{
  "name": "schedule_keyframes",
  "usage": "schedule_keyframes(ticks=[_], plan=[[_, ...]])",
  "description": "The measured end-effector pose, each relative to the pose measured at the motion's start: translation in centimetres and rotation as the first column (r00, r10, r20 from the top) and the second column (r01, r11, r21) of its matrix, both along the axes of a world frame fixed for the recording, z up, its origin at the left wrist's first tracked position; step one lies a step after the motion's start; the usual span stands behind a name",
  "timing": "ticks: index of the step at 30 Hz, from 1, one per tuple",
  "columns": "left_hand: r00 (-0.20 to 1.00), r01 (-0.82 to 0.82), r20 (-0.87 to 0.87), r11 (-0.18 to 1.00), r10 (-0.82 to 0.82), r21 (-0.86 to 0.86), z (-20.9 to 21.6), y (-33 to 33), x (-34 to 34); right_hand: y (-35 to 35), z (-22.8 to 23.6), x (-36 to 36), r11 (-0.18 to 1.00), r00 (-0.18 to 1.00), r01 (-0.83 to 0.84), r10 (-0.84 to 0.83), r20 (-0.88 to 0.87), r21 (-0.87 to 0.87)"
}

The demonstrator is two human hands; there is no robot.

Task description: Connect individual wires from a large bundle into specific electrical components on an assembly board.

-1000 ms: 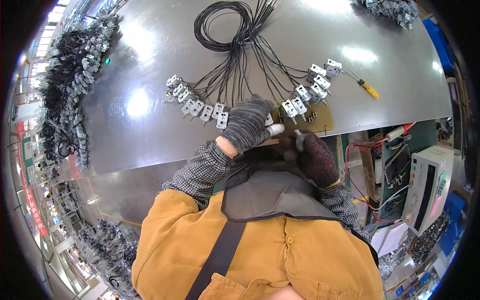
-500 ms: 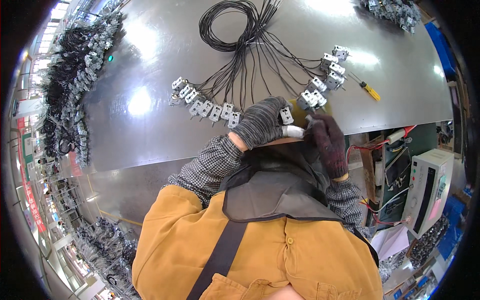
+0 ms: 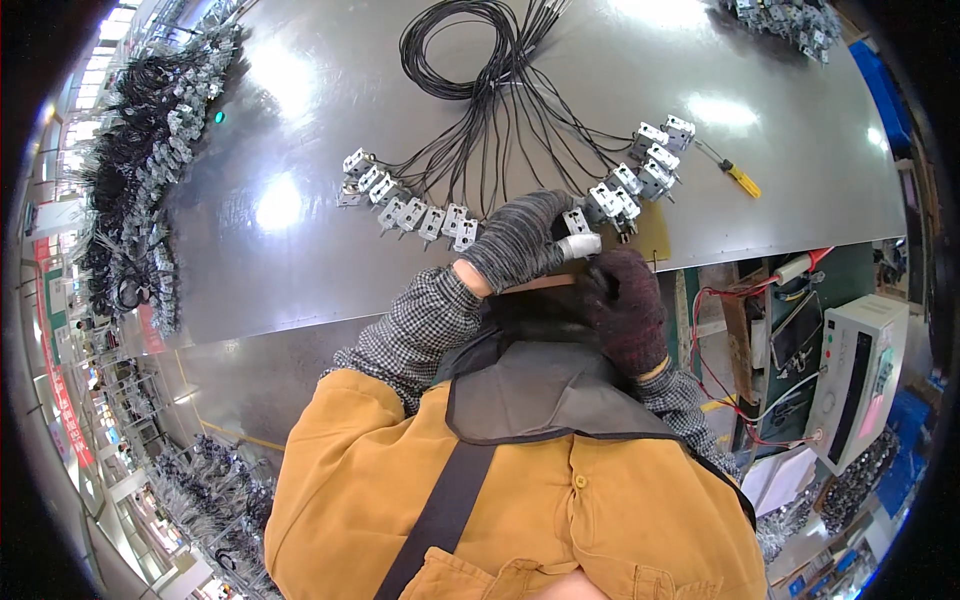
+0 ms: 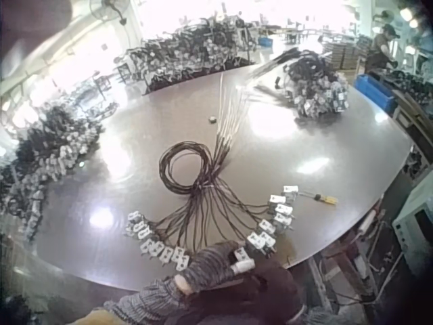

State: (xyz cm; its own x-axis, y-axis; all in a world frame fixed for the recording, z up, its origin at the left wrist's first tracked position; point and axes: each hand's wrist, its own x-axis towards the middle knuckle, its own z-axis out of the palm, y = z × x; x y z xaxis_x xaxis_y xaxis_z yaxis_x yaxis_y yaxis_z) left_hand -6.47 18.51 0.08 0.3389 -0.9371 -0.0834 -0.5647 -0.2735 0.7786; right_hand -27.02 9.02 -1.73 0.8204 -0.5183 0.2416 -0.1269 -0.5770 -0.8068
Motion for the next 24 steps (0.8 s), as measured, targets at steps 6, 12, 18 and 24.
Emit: schedule_keyframes(ticks=[6, 12, 18, 24], plan=[[1.0, 0.019, 0.012, 0.999, -0.02, 0.039, 0.1, 0.1, -0.1, 0.9, 0.4, -0.9, 0.846, 0.992, 0.017, 0.053, -0.114, 0.533], [0.99, 0.016, 0.139, 0.998, -0.026, 0.068, -0.2, 0.0, -0.5, 1.3, 0.6, -0.2, 0.816, 0.991, 0.13, -0.096, -0.09, 0.563], [0.99, -0.012, 0.141, 1.0, 0.015, -0.026, -0.6, 0.0, -0.9, 0.7, -1.7, -0.3, 0.77, 0.993, 0.119, -0.094, -0.073, 0.626], [0.989, -0.037, 0.146, 0.998, 0.03, 0.044, -0.3, -0.5, -0.7, 0.1, 1.8, -0.3, 0.297, 0.976, 0.196, 0.034, -0.216, 0.934]])
